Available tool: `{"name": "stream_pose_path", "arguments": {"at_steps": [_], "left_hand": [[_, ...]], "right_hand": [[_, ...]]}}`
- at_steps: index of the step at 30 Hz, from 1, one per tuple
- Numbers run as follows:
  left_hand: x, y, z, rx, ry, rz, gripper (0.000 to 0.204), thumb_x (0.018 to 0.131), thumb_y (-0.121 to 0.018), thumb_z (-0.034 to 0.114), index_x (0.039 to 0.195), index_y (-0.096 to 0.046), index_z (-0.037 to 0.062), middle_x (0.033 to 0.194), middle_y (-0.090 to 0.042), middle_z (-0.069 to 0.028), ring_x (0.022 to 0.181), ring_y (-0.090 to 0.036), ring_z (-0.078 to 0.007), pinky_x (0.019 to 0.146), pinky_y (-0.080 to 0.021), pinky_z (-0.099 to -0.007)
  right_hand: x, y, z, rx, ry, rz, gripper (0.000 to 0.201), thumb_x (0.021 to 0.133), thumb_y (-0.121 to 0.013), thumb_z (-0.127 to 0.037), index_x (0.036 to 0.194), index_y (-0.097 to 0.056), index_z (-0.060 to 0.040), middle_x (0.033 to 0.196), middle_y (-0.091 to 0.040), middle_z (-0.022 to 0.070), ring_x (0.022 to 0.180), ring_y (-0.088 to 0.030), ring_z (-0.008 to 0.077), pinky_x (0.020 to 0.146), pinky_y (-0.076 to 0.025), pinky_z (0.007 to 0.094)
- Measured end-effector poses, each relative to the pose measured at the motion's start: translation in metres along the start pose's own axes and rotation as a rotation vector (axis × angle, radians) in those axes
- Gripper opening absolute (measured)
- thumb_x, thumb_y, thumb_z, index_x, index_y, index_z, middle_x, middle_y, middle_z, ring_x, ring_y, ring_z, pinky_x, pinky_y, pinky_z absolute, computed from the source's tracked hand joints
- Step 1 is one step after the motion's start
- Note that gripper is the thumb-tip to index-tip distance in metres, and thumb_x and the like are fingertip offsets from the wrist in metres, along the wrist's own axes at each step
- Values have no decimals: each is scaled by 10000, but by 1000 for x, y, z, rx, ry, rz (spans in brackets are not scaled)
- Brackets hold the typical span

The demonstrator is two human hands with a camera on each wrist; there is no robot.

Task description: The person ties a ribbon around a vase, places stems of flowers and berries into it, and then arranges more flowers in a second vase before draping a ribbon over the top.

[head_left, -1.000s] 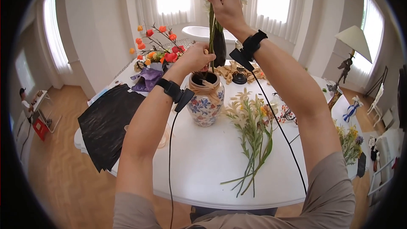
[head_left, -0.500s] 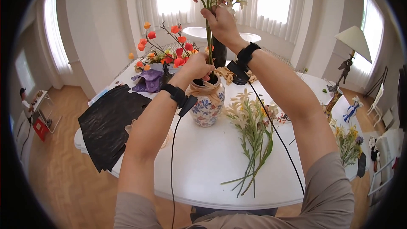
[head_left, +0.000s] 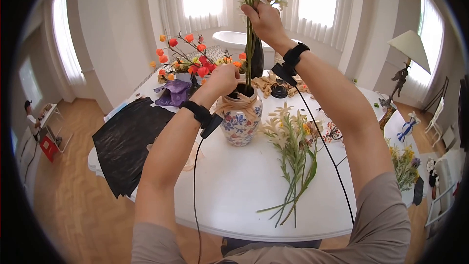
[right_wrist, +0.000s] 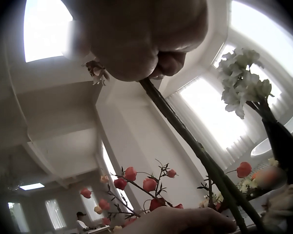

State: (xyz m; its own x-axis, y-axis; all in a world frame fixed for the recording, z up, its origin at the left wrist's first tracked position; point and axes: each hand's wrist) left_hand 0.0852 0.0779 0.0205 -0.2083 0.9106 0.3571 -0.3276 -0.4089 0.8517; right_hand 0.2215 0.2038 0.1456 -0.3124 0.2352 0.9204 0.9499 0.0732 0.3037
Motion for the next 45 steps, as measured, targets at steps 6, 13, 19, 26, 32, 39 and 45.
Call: {"name": "stream_pose_path", "arguments": {"at_steps": [6,13,19,26,32,39,45], "left_hand": [[3,-10,-12,57,-120,68,217,833,-628,46,951,-801,-9,951,-756,-245,914,-748,-379,872,-591,-433],[-1,-18,-17,242,-172,49,209,791,-687,36,940,-829,69,953,-769,-181,976,-740,-348,886,-591,-442],[0,-7,-6,507,-209,41,173,750,-755,48,896,-824,110,920,-762,-158,942,-743,-346,832,-598,-454],[1,-12,2,555,-316,92,204,877,-610,112,905,-790,20,897,-755,-197,897,-754,-373,796,-608,-473],[-6,-16,2,560,-351,127,188,872,-636,137,872,-787,25,881,-754,-196,868,-755,-376,777,-610,-472],[-5,-11,-1,466,-296,150,143,816,-724,118,831,-773,-15,802,-731,-210,808,-755,-363,775,-614,-453],[-60,26,-3,181,15,29,305,834,-781,238,769,-772,-60,631,-680,-206,657,-722,-323,702,-580,-385]], "right_hand": [[-13,-9,-4,-6,2,1,439,1018,-655,-346,847,-697,57,688,-645,223,663,-621,383,670,-480,474],[-1,-12,-3,-44,53,-7,405,1032,-645,-333,909,-705,49,687,-646,210,640,-631,371,644,-481,462],[-2,-12,-5,-56,62,-6,412,1026,-652,-340,895,-694,49,698,-648,224,655,-634,395,647,-479,473],[0,-9,-5,-59,111,-10,417,1024,-651,-344,896,-695,50,709,-649,231,662,-631,407,661,-473,489],[-18,-20,-1,-26,-18,-7,422,1027,-633,-354,893,-688,43,698,-639,224,671,-631,399,673,-475,482],[-10,-16,3,-13,-6,-7,421,1025,-637,-350,904,-699,48,706,-651,212,675,-647,359,682,-488,466],[-11,-4,6,-21,-18,35,432,1013,-649,-352,866,-706,51,705,-657,238,689,-649,409,692,-492,491]]}}
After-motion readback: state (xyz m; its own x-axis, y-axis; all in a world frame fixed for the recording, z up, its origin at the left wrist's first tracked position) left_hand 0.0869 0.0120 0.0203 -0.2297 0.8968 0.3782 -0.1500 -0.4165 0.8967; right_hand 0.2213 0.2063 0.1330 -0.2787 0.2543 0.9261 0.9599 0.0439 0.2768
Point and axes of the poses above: each hand's wrist, its own x-axis towards the middle knuckle, its own y-axis out of the back of the hand, z = x × y
